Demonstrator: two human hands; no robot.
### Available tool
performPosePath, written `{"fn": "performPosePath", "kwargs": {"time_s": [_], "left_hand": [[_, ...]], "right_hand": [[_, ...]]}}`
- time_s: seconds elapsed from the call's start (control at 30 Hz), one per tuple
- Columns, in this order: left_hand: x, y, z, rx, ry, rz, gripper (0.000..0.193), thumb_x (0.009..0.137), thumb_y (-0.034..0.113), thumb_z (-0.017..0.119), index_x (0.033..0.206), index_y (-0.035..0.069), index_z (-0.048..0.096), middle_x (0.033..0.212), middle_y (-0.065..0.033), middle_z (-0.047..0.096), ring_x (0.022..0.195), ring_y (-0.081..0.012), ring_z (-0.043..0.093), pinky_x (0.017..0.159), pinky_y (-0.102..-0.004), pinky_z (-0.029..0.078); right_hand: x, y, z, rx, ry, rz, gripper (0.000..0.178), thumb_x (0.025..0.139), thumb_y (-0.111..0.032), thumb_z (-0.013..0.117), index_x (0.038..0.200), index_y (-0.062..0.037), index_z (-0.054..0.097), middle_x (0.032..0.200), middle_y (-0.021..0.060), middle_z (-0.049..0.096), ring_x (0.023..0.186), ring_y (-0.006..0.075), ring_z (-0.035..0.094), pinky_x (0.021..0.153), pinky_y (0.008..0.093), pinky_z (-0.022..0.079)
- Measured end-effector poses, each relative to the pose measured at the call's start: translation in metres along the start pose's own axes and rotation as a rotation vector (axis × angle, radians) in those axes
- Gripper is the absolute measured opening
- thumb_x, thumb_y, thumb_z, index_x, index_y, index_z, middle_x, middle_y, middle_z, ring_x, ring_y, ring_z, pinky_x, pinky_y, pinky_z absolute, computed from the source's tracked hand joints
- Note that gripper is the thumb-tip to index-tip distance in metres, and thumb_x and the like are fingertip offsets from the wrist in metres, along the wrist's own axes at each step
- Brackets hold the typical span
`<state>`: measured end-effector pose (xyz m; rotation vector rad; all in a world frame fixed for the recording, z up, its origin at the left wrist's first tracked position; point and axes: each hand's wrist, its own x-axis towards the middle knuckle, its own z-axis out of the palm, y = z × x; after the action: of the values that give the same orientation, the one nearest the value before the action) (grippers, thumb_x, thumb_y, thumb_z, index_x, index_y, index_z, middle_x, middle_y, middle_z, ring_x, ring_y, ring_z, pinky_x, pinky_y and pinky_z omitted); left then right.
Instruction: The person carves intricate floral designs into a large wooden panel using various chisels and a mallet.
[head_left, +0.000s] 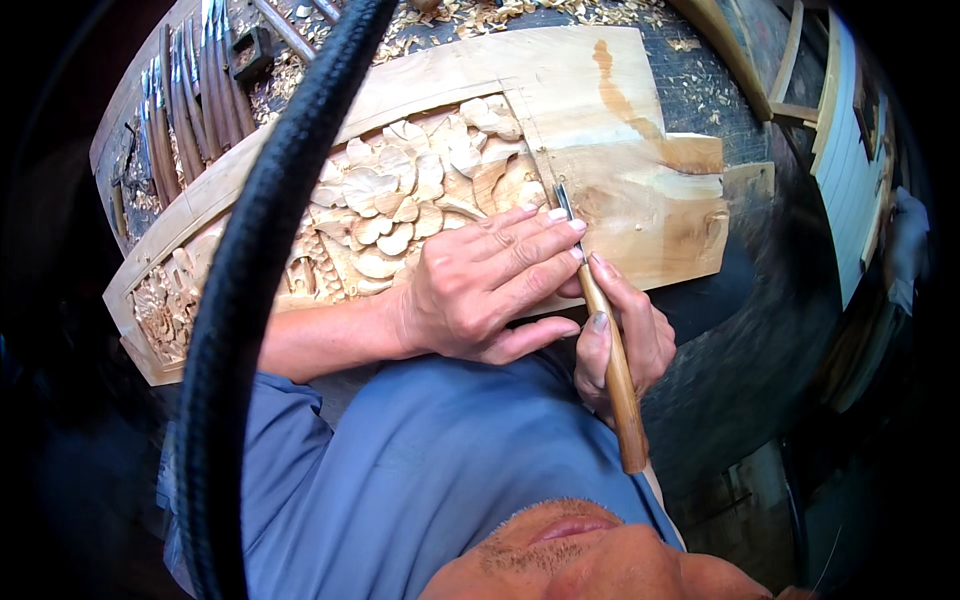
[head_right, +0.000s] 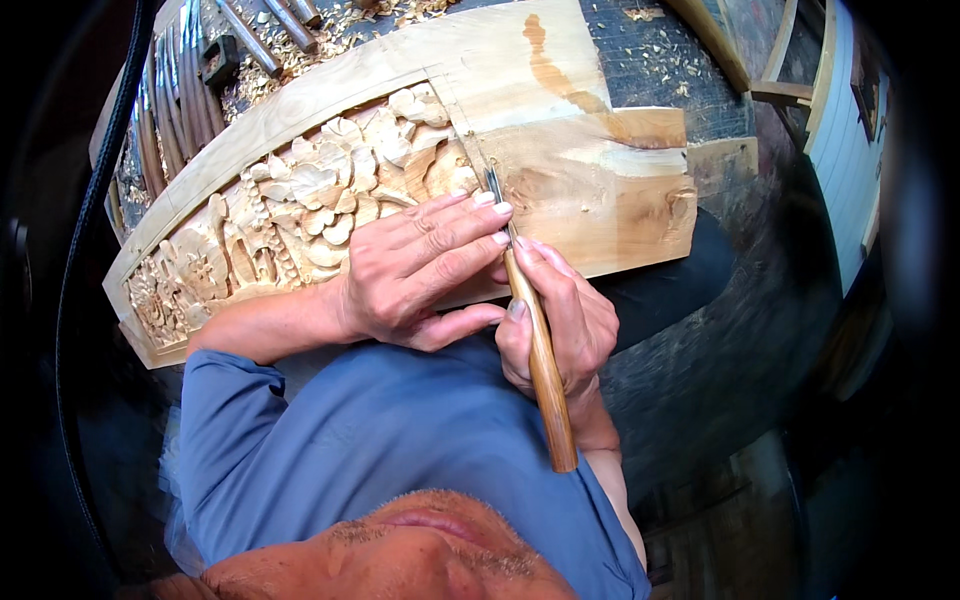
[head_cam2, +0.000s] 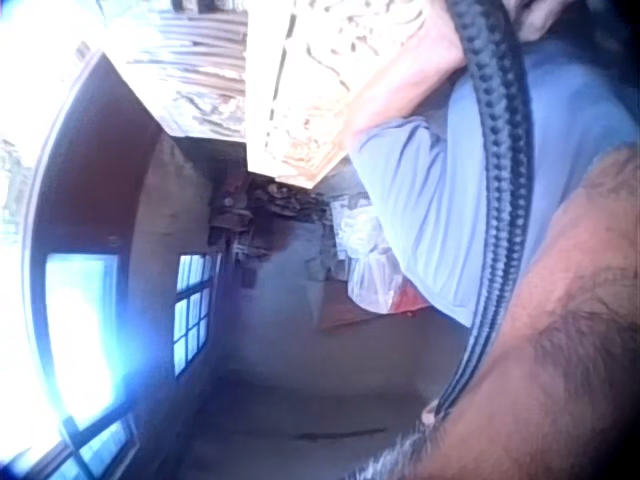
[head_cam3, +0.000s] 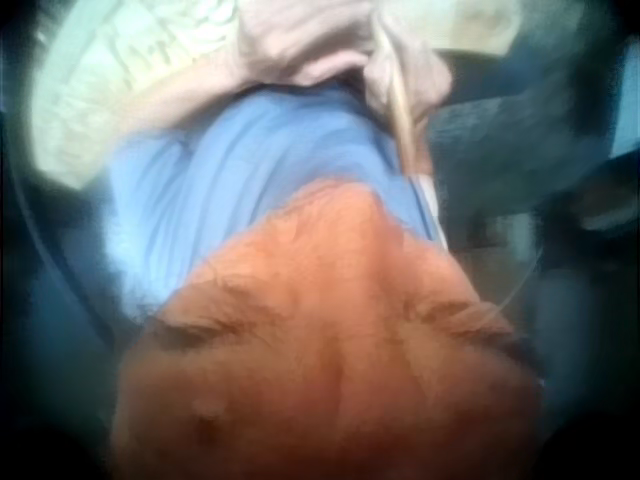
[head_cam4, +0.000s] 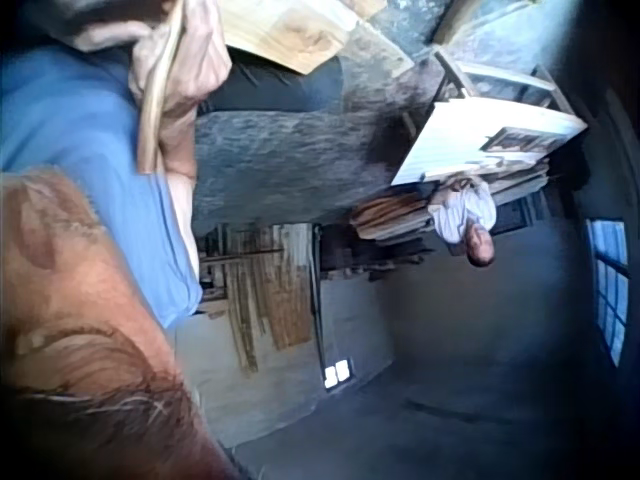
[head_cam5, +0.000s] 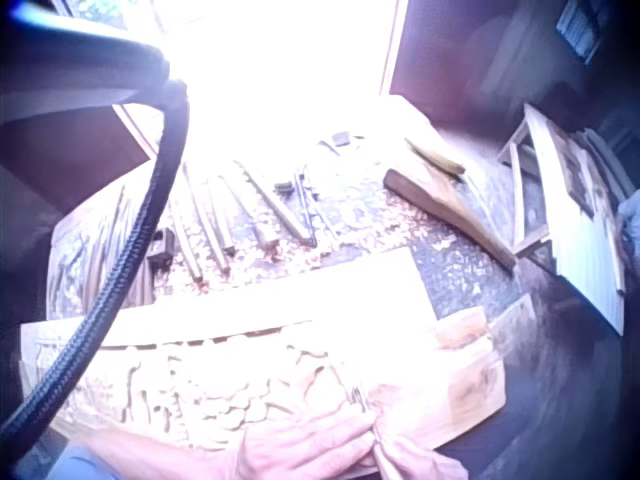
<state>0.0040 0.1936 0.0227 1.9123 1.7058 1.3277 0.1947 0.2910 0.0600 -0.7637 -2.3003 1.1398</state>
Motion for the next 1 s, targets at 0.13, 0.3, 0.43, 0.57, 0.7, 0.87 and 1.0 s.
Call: {"fn": "performPosePath", "kwargs": {"time_s": [0.13, 0.3, 0.43, 0.57, 0.7, 0.87, 1.0], "left_hand": [[0.003, 0.002, -0.001, 0.016, -0.011, -0.005, 0.059, 0.086, 0.036, 0.09, 0.124, -0.005, 0.075, 0.129, -0.0253, 0.076, 0.116, -0.0396, 0.078, 0.101, -0.0475, 0.063], [0.002, 0.002, 0.002, 0.025, -0.018, -0.001, 0.063, 0.086, 0.038, 0.091, 0.127, -0.007, 0.073, 0.132, -0.0275, 0.075, 0.119, -0.0415, 0.077, 0.102, -0.0474, 0.063], [0.004, 0.003, 0.002, 0.048, -0.014, -0.016, 0.066, 0.085, 0.038, 0.091, 0.127, -0.009, 0.072, 0.132, -0.029, 0.074, 0.123, -0.0433, 0.075, 0.105, -0.0479, 0.062], [0.003, 0.002, 0.001, 0.057, -0.035, -0.013, 0.066, 0.085, 0.037, 0.09, 0.128, -0.01, 0.071, 0.133, -0.0302, 0.073, 0.125, -0.0444, 0.074, 0.106, -0.0486, 0.061], [0.005, 0.004, 0.004, 0.035, -0.022, -0.028, 0.067, 0.085, 0.037, 0.09, 0.129, -0.01, 0.071, 0.135, -0.0308, 0.072, 0.126, -0.0452, 0.073, 0.107, -0.0494, 0.061], [0.004, 0.004, 0.003, 0.072, -0.023, -0.021, 0.069, 0.084, 0.037, 0.09, 0.131, -0.01, 0.07, 0.136, -0.0318, 0.071, 0.128, -0.046, 0.072, 0.108, -0.0499, 0.06], [0.003, 0.004, 0.005, 0.05, -0.048, -0.017, 0.073, 0.086, 0.036, 0.089, 0.136, -0.012, 0.066, 0.14, -0.0344, 0.068, 0.132, -0.0477, 0.069, 0.109, -0.0488, 0.059]], "right_hand": [[0.008, -0.001, 0.0, 0.014, 0.037, -0.049, 0.036, 0.09, -0.004, 0.059, 0.119, 0.0156, 0.068, 0.093, 0.0235, 0.077, 0.089, 0.0413, 0.081, 0.097, 0.051, 0.065], [0.008, 0.009, 0.004, -0.01, 0.061, -0.114, 0.035, 0.091, -0.005, 0.058, 0.118, 0.0154, 0.069, 0.101, 0.0264, 0.077, 0.096, 0.0453, 0.08, 0.094, 0.0504, 0.065], [0.01, 0.017, 0.01, 0.019, 0.083, -0.092, 0.035, 0.093, -0.006, 0.059, 0.119, 0.0135, 0.07, 0.108, 0.0268, 0.078, 0.106, 0.0463, 0.079, 0.095, 0.0492, 0.064], [0.009, 0.018, 0.012, 0.03, 0.093, -0.097, 0.035, 0.093, -0.008, 0.059, 0.119, 0.0131, 0.071, 0.108, 0.0271, 0.078, 0.106, 0.0459, 0.079, 0.096, 0.0492, 0.064], [0.007, 0.023, 0.015, 0.07, 0.144, -0.084, 0.035, 0.093, -0.008, 0.059, 0.118, 0.0127, 0.071, 0.108, 0.0266, 0.078, 0.107, 0.0459, 0.079, 0.096, 0.0489, 0.064], [0.012, 0.026, 0.015, 0.049, 0.121, -0.132, 0.034, 0.093, -0.007, 0.059, 0.117, 0.0124, 0.071, 0.108, 0.0257, 0.079, 0.106, 0.0453, 0.08, 0.095, 0.0501, 0.064], [0.008, 0.032, 0.014, 0.084, 0.131, -0.133, 0.034, 0.091, -0.004, 0.061, 0.12, 0.0123, 0.071, 0.11, 0.0257, 0.079, 0.107, 0.044, 0.08, 0.094, 0.0479, 0.065]]}}
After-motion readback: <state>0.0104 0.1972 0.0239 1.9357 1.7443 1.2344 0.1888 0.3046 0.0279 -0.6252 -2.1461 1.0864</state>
